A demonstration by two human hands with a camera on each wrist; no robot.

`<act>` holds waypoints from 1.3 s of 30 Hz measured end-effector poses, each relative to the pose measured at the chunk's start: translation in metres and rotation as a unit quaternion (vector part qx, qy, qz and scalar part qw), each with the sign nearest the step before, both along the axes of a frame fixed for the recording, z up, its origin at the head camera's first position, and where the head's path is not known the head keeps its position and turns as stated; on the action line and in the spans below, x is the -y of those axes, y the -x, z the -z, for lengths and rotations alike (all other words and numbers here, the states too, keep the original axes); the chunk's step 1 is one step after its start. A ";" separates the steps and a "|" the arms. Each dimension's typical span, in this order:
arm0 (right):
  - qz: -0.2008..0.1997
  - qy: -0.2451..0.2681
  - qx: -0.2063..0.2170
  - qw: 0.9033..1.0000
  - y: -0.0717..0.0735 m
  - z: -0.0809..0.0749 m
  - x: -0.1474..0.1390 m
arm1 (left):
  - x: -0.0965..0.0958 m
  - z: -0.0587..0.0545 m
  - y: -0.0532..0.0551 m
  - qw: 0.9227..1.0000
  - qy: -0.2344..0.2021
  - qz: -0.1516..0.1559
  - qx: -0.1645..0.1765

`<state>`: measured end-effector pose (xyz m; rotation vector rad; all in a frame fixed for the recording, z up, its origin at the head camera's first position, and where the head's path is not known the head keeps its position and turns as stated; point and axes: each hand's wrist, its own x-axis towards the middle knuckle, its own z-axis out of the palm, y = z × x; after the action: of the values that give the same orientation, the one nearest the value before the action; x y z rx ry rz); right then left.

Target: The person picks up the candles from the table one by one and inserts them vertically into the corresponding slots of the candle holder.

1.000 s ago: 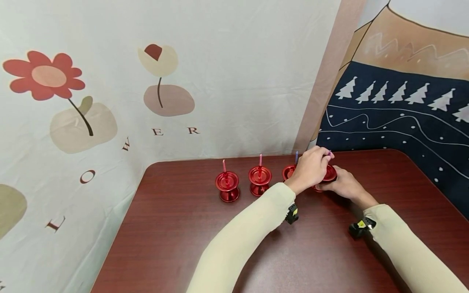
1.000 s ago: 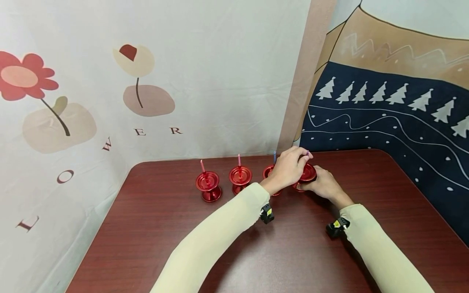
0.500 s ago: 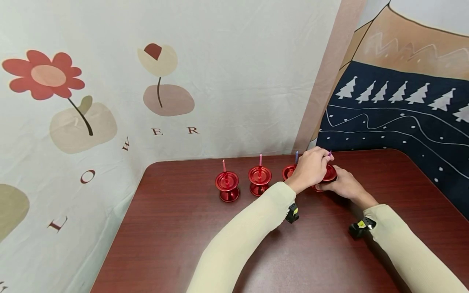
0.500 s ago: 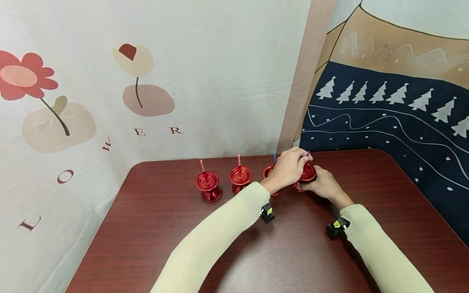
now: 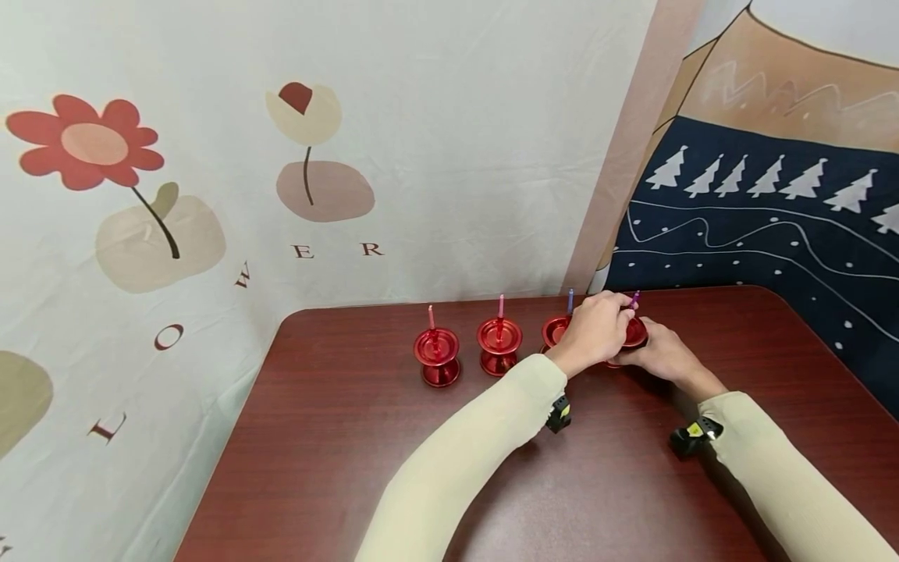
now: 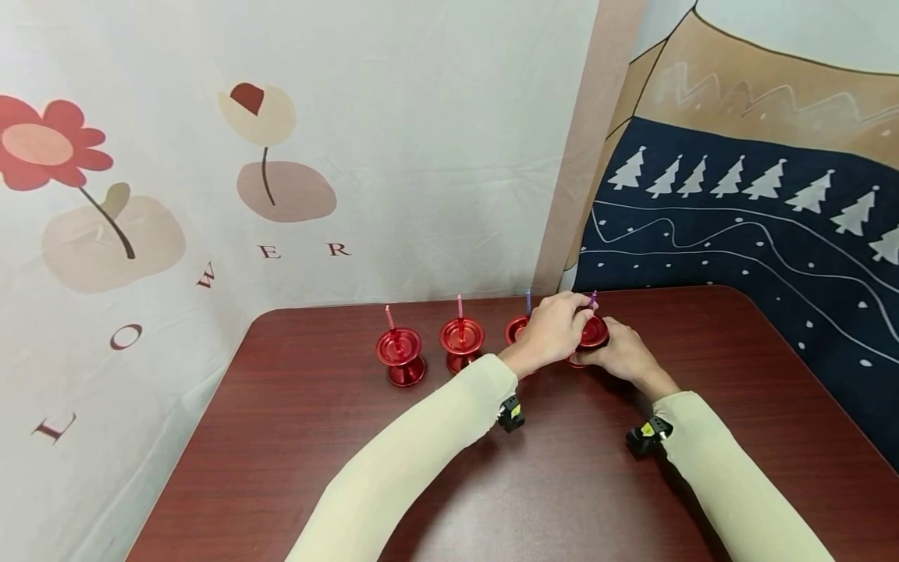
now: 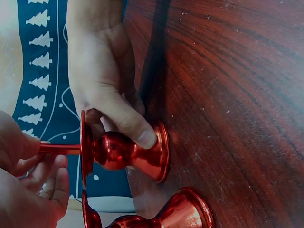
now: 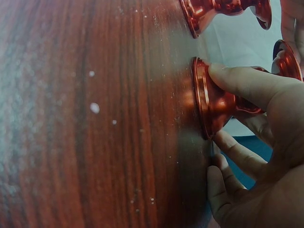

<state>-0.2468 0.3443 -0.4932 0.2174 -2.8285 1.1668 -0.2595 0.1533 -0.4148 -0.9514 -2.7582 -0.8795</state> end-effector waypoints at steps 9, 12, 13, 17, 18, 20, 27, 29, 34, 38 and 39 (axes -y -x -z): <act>-0.002 -0.022 0.014 1.000 0.001 -0.003 0.000 | 0.011 -0.002 -0.015 1.000 0.009 0.019 0.019; -0.003 -0.021 0.016 1.000 -0.004 -0.013 0.007 | 0.022 -0.001 -0.020 0.999 -0.001 0.029 0.027; -0.006 -0.015 0.022 1.000 -0.006 -0.016 0.009 | 0.027 0.000 -0.022 0.999 -0.005 0.034 0.030; 0.001 0.006 0.009 1.000 0.000 -0.007 0.005 | 0.047 0.001 -0.030 0.997 -0.028 0.058 0.043; 0.000 0.007 0.009 1.000 0.000 -0.006 0.004 | 0.053 0.001 -0.033 0.996 -0.034 0.063 0.046; 0.005 0.008 0.017 1.000 0.001 -0.006 0.004 | 0.063 0.000 -0.038 0.995 -0.047 0.070 0.052; 0.008 -0.009 0.082 0.997 -0.004 -0.021 0.009 | 0.106 0.002 -0.057 0.991 -0.093 0.092 0.041; 0.010 -0.009 0.087 0.996 -0.005 -0.022 0.008 | 0.120 0.003 -0.062 0.990 -0.104 0.090 0.037; 0.007 -0.001 0.097 0.995 -0.004 -0.020 0.005 | 0.165 0.006 -0.071 0.989 -0.124 0.072 0.038; 0.002 0.016 0.109 0.994 -0.005 -0.022 0.003 | 0.205 0.012 -0.072 0.986 -0.147 0.052 0.051; 0.001 0.018 0.111 0.994 -0.005 -0.023 0.003 | 0.214 0.014 -0.071 0.986 -0.151 0.043 0.052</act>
<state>-0.2418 0.3412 -0.4701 0.0878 -2.9905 1.3177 -0.1883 -0.0610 -0.4284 -0.9987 -2.5742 -1.3496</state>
